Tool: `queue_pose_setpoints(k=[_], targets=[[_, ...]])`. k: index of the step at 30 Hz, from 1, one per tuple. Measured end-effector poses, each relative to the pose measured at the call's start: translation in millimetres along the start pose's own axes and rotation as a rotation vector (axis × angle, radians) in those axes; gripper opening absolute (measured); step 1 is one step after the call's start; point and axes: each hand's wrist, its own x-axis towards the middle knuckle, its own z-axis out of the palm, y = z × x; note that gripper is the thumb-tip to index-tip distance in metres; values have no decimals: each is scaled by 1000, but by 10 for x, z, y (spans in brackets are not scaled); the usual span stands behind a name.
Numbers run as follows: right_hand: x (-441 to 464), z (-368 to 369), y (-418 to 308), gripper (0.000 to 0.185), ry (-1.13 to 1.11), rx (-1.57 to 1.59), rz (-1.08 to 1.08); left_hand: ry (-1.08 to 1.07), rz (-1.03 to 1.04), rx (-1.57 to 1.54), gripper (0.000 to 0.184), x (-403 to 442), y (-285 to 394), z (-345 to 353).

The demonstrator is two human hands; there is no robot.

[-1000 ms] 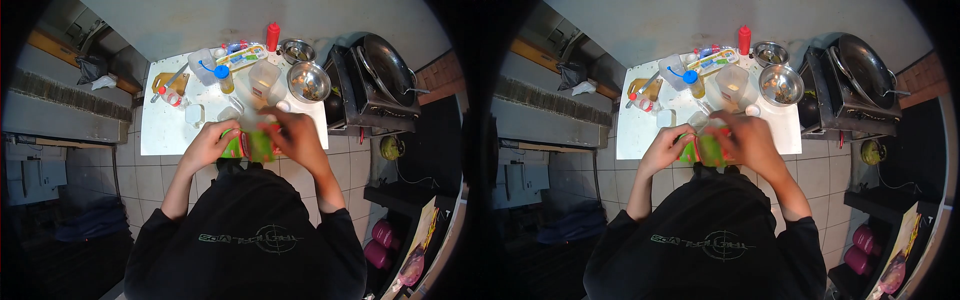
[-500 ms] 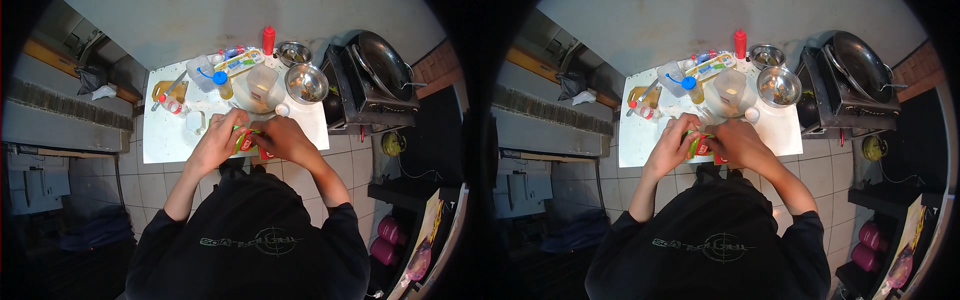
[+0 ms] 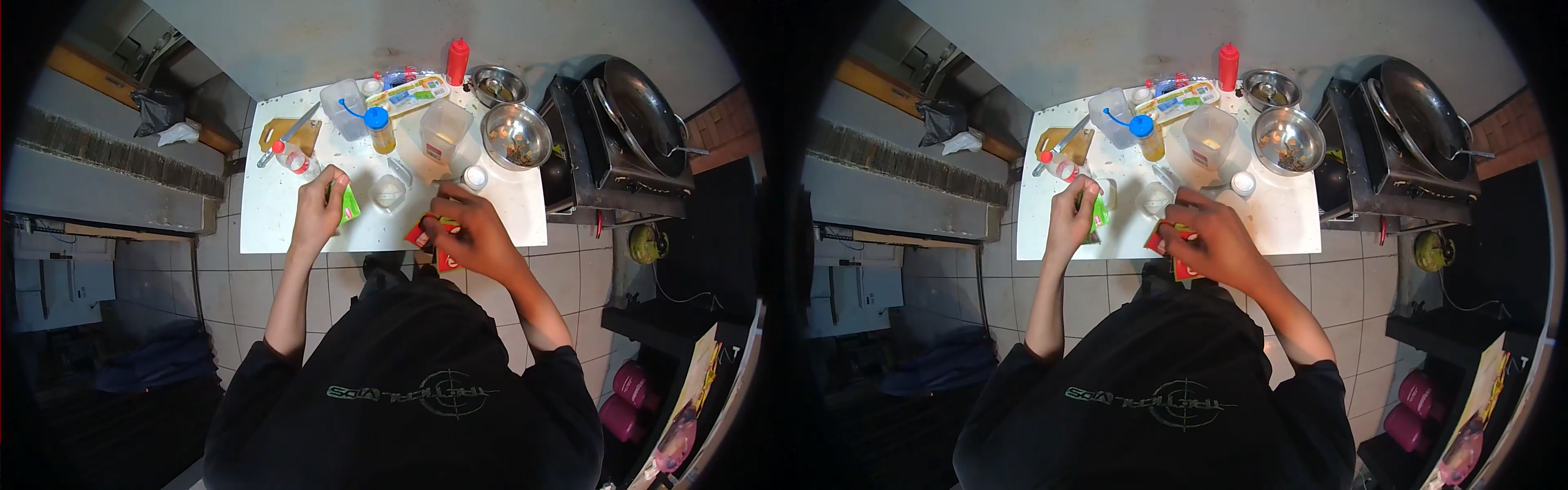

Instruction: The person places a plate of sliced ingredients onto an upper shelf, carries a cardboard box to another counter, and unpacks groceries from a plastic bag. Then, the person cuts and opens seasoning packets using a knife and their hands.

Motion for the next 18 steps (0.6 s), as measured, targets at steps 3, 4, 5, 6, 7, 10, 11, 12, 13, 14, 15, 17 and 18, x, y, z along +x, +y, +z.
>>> queue_pose_setpoints(k=[3, 4, 5, 6, 7, 10, 11, 12, 13, 14, 15, 17, 18], targets=[[-18, 138, 255, 19, 52, 130, -5, -68, 144, -138, 14, -141, 76, 91], [-21, 181, 303, 22, -103, 231, 247, -107, 155, -140, 13, -196, 158, 135], [-17, 232, 361, 25, -258, 329, 497, -180, 81, -142, 8, -255, 257, 169], [-27, 309, 423, 25, -258, 330, 494, -122, 232, -204, 11, -317, 187, 305], [-58, 415, 479, 27, -243, 388, 472, -194, 177, -215, 19, -381, 190, 346], [-197, 697, 522, 29, -160, 504, 440, -249, 121, -370, 20, -510, 193, 399], [-236, 723, 508, 29, -209, 522, 508, -270, 34, -354, 18, -547, 175, 387], [-247, 735, 489, 29, -256, 539, 575, -270, 35, -359, 18, -581, 122, 416], [-226, 668, 420, 21, -337, 535, 678, -237, 26, -415, 19, -609, 36, 469], [-245, 681, 451, 21, -337, 534, 680, -204, 14, -469, 21, -625, -47, 499], [-258, 711, 483, 21, -271, 533, 609, -208, 13, -470, 21, -624, -111, 482], [-291, 719, 518, 21, -193, 532, 550, -429, -31, -369, 24, -619, -244, 404], [-264, 673, 475, 21, -103, 571, 572, -443, -30, -374, 24, -597, -318, 359]])
